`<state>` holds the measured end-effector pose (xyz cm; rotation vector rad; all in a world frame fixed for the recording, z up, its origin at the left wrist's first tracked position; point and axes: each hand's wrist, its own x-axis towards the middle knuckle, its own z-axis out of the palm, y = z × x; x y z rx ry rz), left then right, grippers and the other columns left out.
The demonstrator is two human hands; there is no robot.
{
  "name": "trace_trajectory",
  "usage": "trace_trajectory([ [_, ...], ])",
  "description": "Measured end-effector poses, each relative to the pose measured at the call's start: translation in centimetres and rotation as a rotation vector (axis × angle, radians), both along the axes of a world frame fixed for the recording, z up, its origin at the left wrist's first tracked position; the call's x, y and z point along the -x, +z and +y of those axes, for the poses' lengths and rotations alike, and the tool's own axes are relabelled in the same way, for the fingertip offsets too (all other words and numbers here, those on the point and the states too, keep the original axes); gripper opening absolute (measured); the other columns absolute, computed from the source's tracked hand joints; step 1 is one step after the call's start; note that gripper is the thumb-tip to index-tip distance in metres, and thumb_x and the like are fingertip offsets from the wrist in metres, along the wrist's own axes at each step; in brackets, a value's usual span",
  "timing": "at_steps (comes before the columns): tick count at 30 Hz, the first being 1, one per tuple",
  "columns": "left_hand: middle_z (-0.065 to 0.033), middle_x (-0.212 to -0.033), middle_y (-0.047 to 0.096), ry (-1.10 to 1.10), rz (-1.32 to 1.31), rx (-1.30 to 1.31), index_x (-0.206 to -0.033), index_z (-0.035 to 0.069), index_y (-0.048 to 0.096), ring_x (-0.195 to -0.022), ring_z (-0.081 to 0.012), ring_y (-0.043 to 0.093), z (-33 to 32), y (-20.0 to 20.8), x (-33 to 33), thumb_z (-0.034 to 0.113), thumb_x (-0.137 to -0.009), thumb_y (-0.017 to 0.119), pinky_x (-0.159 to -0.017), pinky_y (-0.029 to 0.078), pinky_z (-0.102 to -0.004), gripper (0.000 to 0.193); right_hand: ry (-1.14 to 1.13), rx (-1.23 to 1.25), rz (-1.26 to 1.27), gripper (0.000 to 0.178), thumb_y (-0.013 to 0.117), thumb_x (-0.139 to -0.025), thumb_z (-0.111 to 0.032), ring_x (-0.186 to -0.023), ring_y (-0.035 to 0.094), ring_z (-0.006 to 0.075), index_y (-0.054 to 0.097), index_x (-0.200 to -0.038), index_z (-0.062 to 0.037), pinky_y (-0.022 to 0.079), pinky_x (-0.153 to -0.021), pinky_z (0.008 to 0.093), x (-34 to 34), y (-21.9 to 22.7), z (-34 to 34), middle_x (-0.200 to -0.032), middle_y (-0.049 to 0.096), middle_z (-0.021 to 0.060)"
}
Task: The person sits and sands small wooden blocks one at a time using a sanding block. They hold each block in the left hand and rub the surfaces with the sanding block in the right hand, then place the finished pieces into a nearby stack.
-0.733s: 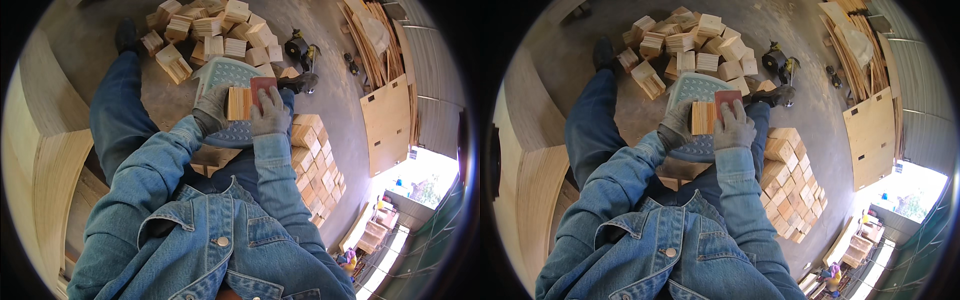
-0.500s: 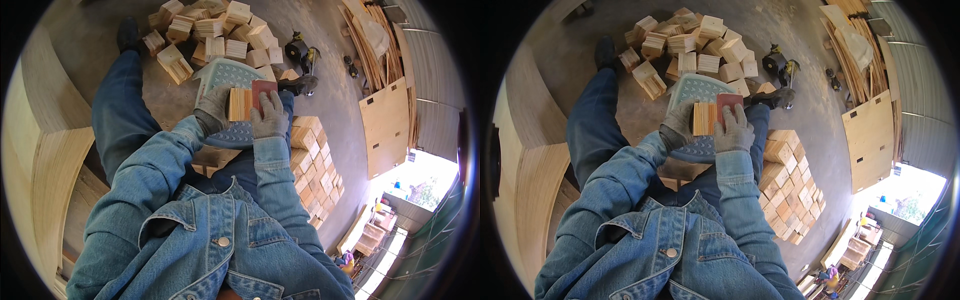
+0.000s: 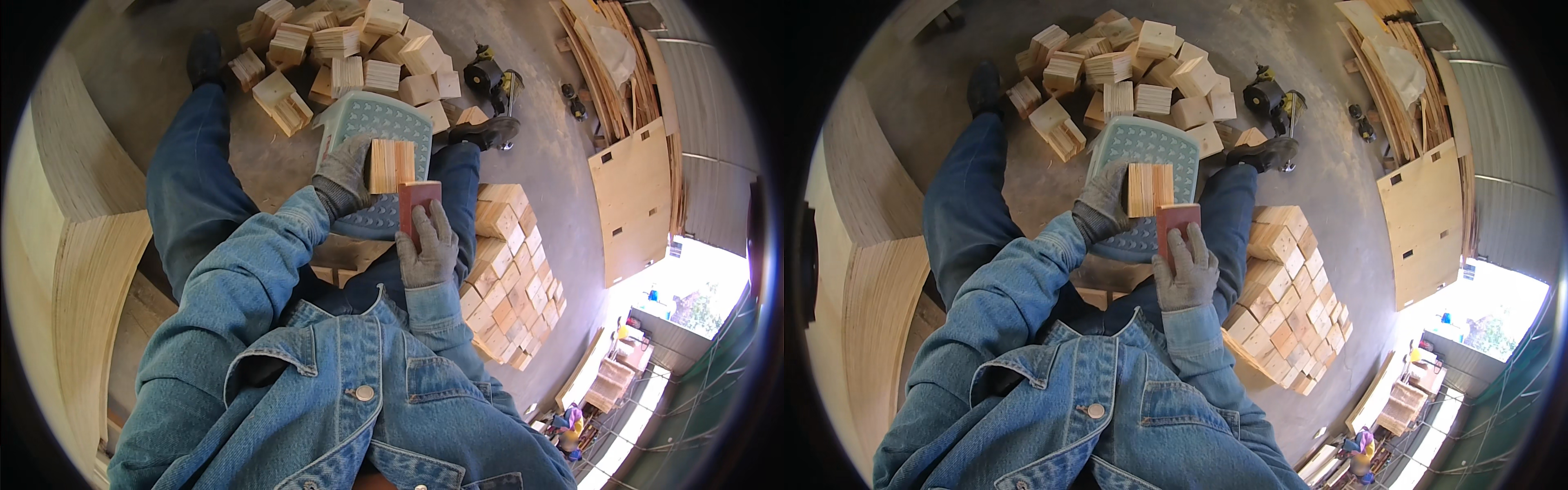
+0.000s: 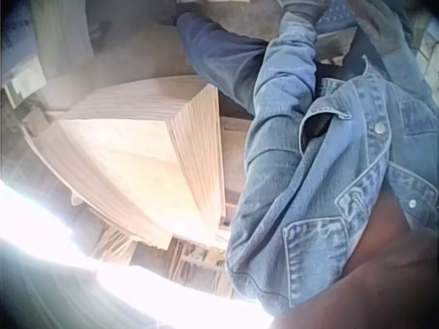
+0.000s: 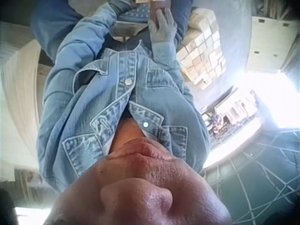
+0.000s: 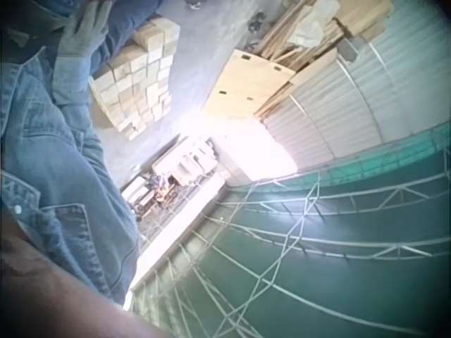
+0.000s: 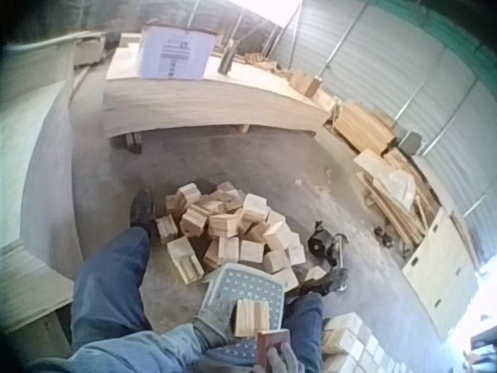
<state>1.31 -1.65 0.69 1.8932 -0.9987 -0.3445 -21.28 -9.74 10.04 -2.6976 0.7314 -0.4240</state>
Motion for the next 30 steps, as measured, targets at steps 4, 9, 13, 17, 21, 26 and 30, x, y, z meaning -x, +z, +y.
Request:
trace_trajectory([
  [4,-0.0182,-0.133,0.059,-0.049,0.203,0.137,-0.142,0.009,0.051,-0.129,-0.0363,0.058,0.0,-2.8,-0.3,0.025,-0.065,0.094,-0.116,0.047,-0.0426,0.09,0.05,0.086,0.11,0.052,0.079,-0.087,-0.032,-0.126,0.06,0.0425,0.071,-0.138,-0.0222,0.049,-0.106,0.0542,-5.2,0.7,-1.5,-0.157,0.055,0.0121],
  [9,-0.0181,-0.134,0.058,-0.06,0.293,0.246,-0.145,0.007,0.049,-0.128,-0.0357,0.059,-0.4,-3.0,0.0,0.025,-0.064,0.095,-0.116,0.048,-0.0409,0.095,-0.012,0.098,0.181,0.054,0.075,-0.09,-0.037,-0.126,0.06,0.0423,0.068,-0.143,-0.0275,0.05,-0.107,0.0544,-11.7,0.9,-4.5,-0.159,0.054,0.0075],
  [13,-0.0141,-0.145,0.055,-0.066,0.243,0.055,-0.153,0.005,0.038,-0.135,-0.0292,0.055,-0.6,-0.2,0.6,0.019,-0.061,0.098,-0.119,0.045,-0.0405,0.111,-0.053,0.055,0.248,0.056,0.072,-0.093,-0.042,-0.128,0.059,0.0438,0.064,-0.147,-0.0285,0.049,-0.108,0.0544,-12.6,0.5,-6.6,-0.164,0.049,0.008],
  [17,-0.0162,-0.141,0.057,-0.044,0.152,0.204,-0.15,0.007,0.043,-0.132,-0.0331,0.057,0.2,-3.3,-0.3,0.024,-0.064,0.097,-0.117,0.046,-0.0423,0.103,0.011,0.058,0.152,0.056,0.074,-0.091,-0.041,-0.126,0.059,0.0445,0.066,-0.145,-0.0277,0.05,-0.107,0.0548,-11.1,-0.3,-4.2,-0.162,0.05,0.0094],
  [21,-0.0188,-0.134,0.059,-0.075,0.056,0.199,-0.142,0.01,0.052,-0.129,-0.0385,0.058,0.0,-1.5,-0.4,0.031,-0.07,0.093,-0.114,0.047,-0.0461,0.085,0.101,0.106,0.127,0.058,0.078,-0.087,-0.037,-0.125,0.06,0.0424,0.067,-0.143,-0.0233,0.049,-0.105,0.0541,-5.7,0.9,-0.3,-0.158,0.053,0.0112],
  [26,-0.0189,-0.134,0.06,-0.086,0.032,0.153,-0.138,0.011,0.057,-0.128,-0.0399,0.058,-0.1,-0.8,-0.5,0.035,-0.075,0.09,-0.113,0.047,-0.0483,0.075,0.176,0.115,0.034,0.059,0.082,-0.083,-0.032,-0.123,0.06,0.0393,0.07,-0.14,-0.0201,0.049,-0.104,0.0532,-1.7,0.6,2.0,-0.155,0.055,0.0125],
  [30,-0.0191,-0.134,0.06,-0.064,0.036,0.171,-0.14,0.011,0.055,-0.127,-0.0401,0.059,0.0,-1.4,-0.4,0.036,-0.074,0.091,-0.113,0.047,-0.0482,0.079,0.198,0.155,0.057,0.058,0.082,-0.083,-0.03,-0.124,0.06,0.0391,0.07,-0.139,-0.0221,0.049,-0.103,0.0544,-3.5,1.3,1.5,-0.155,0.056,0.0112],
])
